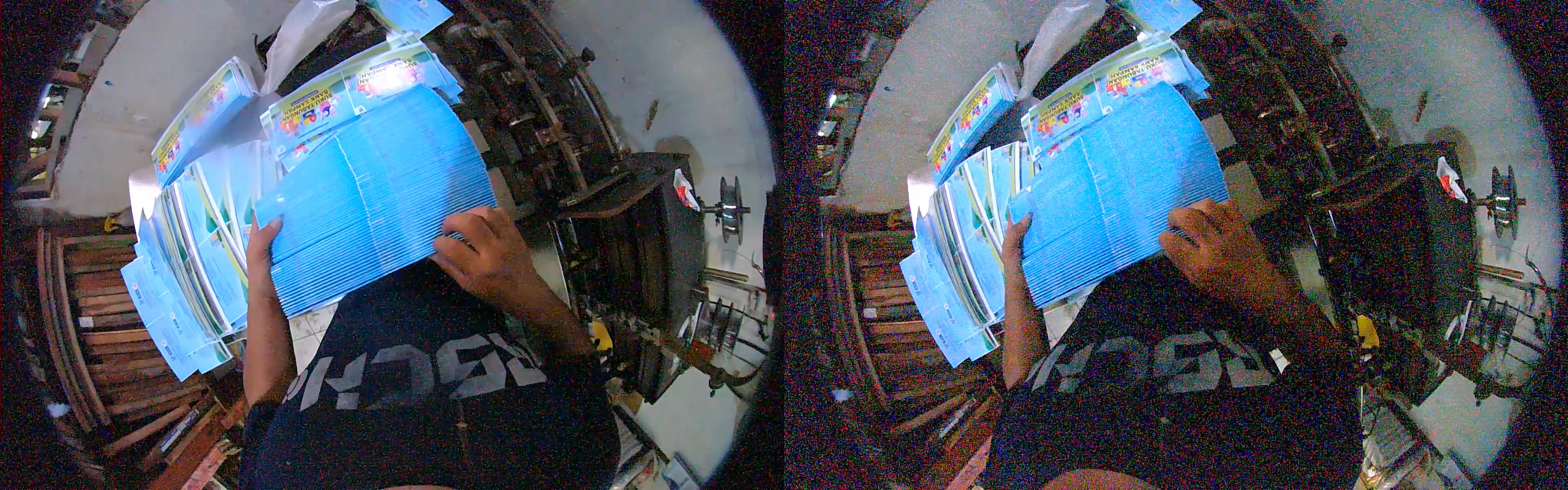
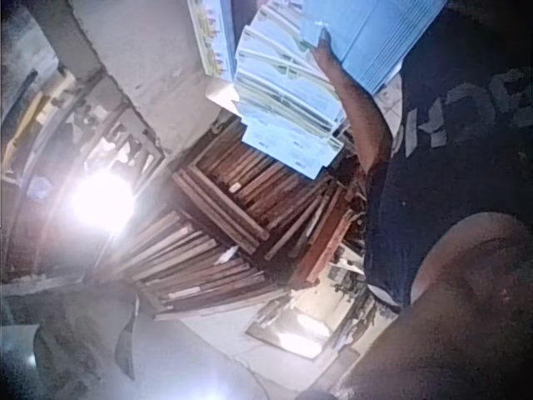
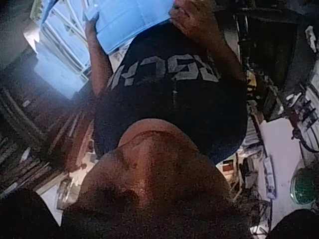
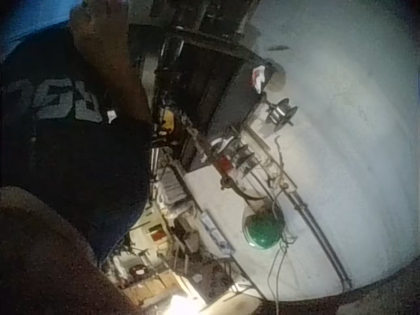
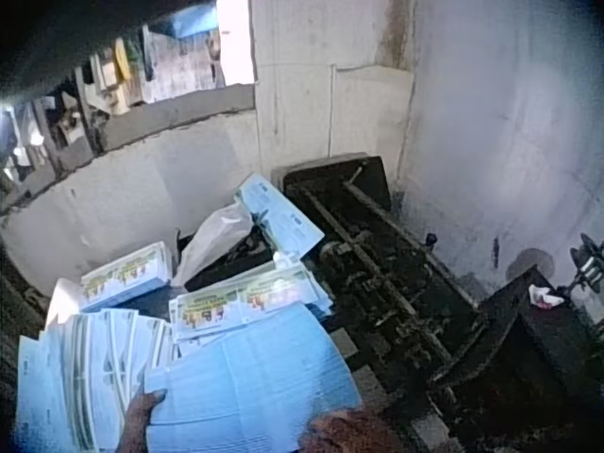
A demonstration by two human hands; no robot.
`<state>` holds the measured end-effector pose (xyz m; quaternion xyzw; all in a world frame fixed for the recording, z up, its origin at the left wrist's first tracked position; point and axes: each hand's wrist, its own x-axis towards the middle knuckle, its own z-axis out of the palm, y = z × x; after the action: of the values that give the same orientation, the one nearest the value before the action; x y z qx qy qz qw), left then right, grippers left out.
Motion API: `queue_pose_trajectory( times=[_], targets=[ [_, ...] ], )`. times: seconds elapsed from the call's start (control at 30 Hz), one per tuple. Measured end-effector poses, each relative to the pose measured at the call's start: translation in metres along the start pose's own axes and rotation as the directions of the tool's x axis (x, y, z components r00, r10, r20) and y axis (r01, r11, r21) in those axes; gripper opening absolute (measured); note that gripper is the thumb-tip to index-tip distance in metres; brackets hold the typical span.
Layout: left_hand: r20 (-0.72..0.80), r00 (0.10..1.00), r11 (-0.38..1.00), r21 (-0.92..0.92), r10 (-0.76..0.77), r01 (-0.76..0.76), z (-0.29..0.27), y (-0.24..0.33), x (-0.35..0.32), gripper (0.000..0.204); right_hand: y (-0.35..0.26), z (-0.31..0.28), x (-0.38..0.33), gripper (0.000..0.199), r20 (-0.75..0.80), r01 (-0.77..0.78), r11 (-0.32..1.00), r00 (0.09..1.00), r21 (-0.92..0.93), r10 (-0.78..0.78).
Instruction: The person inserts paper sheets into booklet covers, gathers and aligns a stack of booklets by hand, and then carries the stack across the room to place it onto a table.
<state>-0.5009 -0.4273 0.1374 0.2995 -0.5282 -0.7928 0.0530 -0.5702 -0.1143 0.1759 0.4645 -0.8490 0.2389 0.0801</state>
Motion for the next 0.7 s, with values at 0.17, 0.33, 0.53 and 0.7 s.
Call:
queue_pose_trajectory(
  times=[0.17,0.33,0.53,0.7],
  targets=[
    [-0.004,1.000,1.000,0.006,0.009,-0.009,-0.0053,-0.0028,0.0037,0.058,-0.0005,0.0024,-0.0021,0.022,-0.026,0.052,0.998,0.998,-0.031,-0.053],
    [0.018,0.999,0.999,-0.024,0.035,-0.035,-0.0067,-0.0046,0.0037,0.057,0.0012,0.0041,-0.0034,0.021,-0.073,0.096,0.995,0.993,-0.001,-0.096],
    [0.000,1.000,0.999,-0.025,0.022,-0.022,-0.0021,-0.0018,0.0017,0.057,0.0017,0.0042,-0.0031,0.019,-0.076,0.096,0.995,0.992,-0.004,-0.096],
    [0.003,1.000,1.000,0.000,0.023,-0.023,-0.0005,-0.0004,0.0005,0.057,-0.0007,0.0040,-0.0043,0.019,-0.072,0.088,0.996,0.993,-0.017,-0.089]
  ],
)
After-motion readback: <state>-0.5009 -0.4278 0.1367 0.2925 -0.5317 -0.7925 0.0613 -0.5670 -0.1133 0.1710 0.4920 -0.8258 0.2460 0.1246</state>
